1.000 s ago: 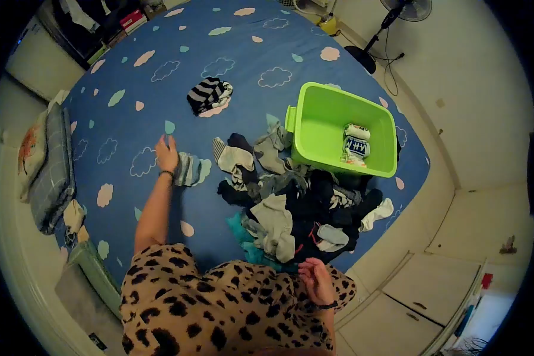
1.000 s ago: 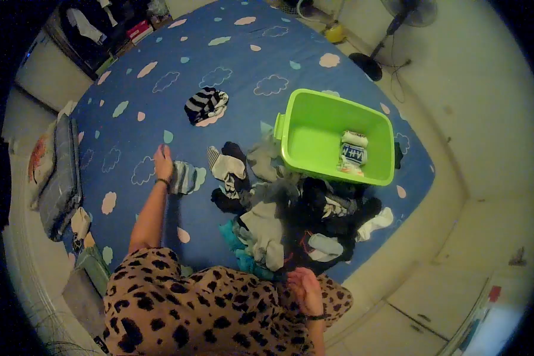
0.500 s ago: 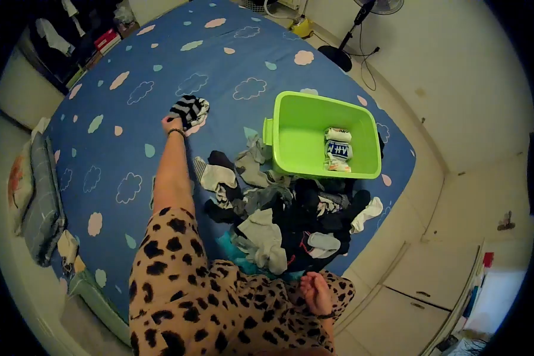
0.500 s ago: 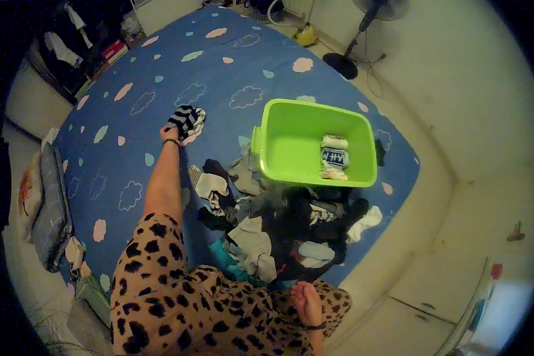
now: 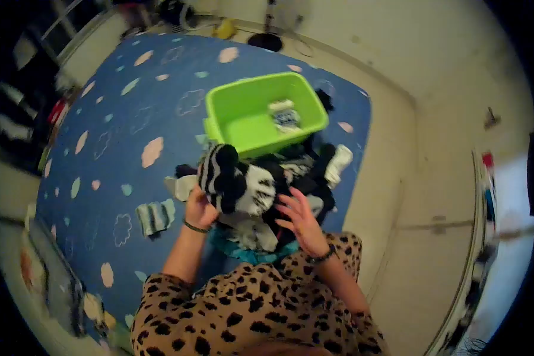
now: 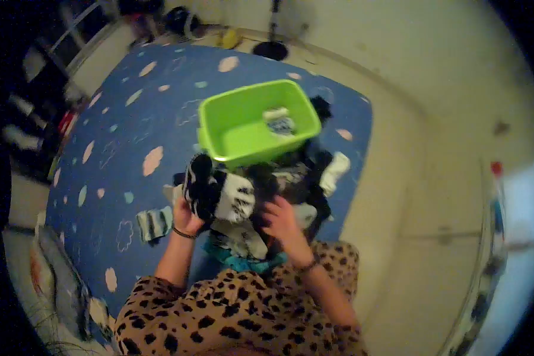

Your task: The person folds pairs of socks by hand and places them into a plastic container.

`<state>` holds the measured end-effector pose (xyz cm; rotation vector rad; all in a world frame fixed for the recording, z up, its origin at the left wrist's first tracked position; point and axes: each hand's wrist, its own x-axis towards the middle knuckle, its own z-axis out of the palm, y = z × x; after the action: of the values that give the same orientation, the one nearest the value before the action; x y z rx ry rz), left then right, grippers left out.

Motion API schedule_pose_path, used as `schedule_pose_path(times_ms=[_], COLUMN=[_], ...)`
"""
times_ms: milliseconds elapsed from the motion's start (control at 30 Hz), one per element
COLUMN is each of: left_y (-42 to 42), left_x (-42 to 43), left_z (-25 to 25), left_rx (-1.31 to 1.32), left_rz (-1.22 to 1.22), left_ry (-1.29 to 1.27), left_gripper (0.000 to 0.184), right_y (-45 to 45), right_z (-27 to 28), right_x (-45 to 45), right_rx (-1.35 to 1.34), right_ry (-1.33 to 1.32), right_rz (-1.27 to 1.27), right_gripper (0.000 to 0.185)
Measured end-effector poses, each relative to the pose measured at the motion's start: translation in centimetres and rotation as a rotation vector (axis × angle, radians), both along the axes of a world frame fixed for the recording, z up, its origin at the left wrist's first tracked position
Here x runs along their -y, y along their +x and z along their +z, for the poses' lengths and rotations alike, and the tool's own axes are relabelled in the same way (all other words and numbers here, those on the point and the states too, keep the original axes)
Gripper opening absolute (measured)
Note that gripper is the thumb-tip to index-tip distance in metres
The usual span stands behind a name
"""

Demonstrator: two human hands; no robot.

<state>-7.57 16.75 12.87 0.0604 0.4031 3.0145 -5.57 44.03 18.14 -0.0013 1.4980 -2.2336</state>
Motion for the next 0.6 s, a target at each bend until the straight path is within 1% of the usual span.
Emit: schedule_pose_path(times_ms=[33,100,133,167,200,233,300,333,367,400,433,467,500,533,567,600], left_y=[0.0,1.3,1.7,2.1,2.7,2.8,4.3,4.9,5.6,5.5,5.7,5.9,5.8,5.7,5.9,6.1], left_x=[-3.5,-9.1,-11.5,-13.9,-16.0,-17.9,-19.9,-20.5,-20.7,-21.0,-21.6,-22.1,-22.6,-23.1,-23.7,-24.5], left_z=[0.9,1.1,1.3,1.7,2.8,2.8,3.9,2.2,0.1,-0.1,-0.1,0.1,0.2,-0.4,-0.9,-1.3], left_rx=[-0.106,-0.026,0.045,0.114,0.203,0.352,0.258,0.203,0.148,0.147,0.162,0.174,0.176,0.157,0.162,0.145], left_rz=[-0.084,-0.217,-0.292,-0.360,-0.390,-0.444,-0.655,-0.720,-0.782,-0.844,-0.870,-0.874,-0.869,-0.886,-0.889,-0.872], left_ry=[0.006,0.210,0.304,0.396,0.359,0.494,0.526,0.419,0.313,0.344,0.341,0.328,0.311,0.300,0.296,0.235], left_gripper=[0.055,0.056,0.056,0.057,0.060,0.066,0.075,0.081,0.086,0.093,0.093,0.094,0.095,0.085,0.085,0.077], right_y=[0.1,1.8,2.7,3.6,4.7,6.3,9.4,10.9,12.5,13.7,14.9,16.0,16.7,17.2,17.8,18.2], right_z=[-1.4,2.0,3.0,2.3,1.4,1.1,0.9,0.8,0.6,0.4,0.0,-1.2,-1.6,-1.9,-2.3,-2.8], right_x=[-0.6,-0.6,-1.9,-3.5,-5.0,-6.6,-9.8,-11.1,-11.9,-12.7,-13.2,-13.6,-13.9,-14.1,-14.3,-14.4], right_rx=[-0.058,0.035,0.090,0.074,0.057,0.060,0.078,0.140,0.161,0.196,0.234,0.190,0.193,0.171,0.146,0.149], right_ry=[-0.087,-0.064,-0.017,-0.015,-0.010,0.015,0.132,0.235,0.237,0.261,0.281,0.172,0.173,0.206,0.230,0.224], right_rz=[0.000,-0.154,-0.238,-0.326,-0.412,-0.457,-0.629,-0.676,-0.710,-0.741,-0.768,-0.811,-0.822,-0.825,-0.825,-0.824], right_gripper=[0.066,0.063,0.059,0.051,0.044,0.044,0.037,0.035,0.035,0.035,0.035,0.037,0.037,0.038,0.039,0.039])
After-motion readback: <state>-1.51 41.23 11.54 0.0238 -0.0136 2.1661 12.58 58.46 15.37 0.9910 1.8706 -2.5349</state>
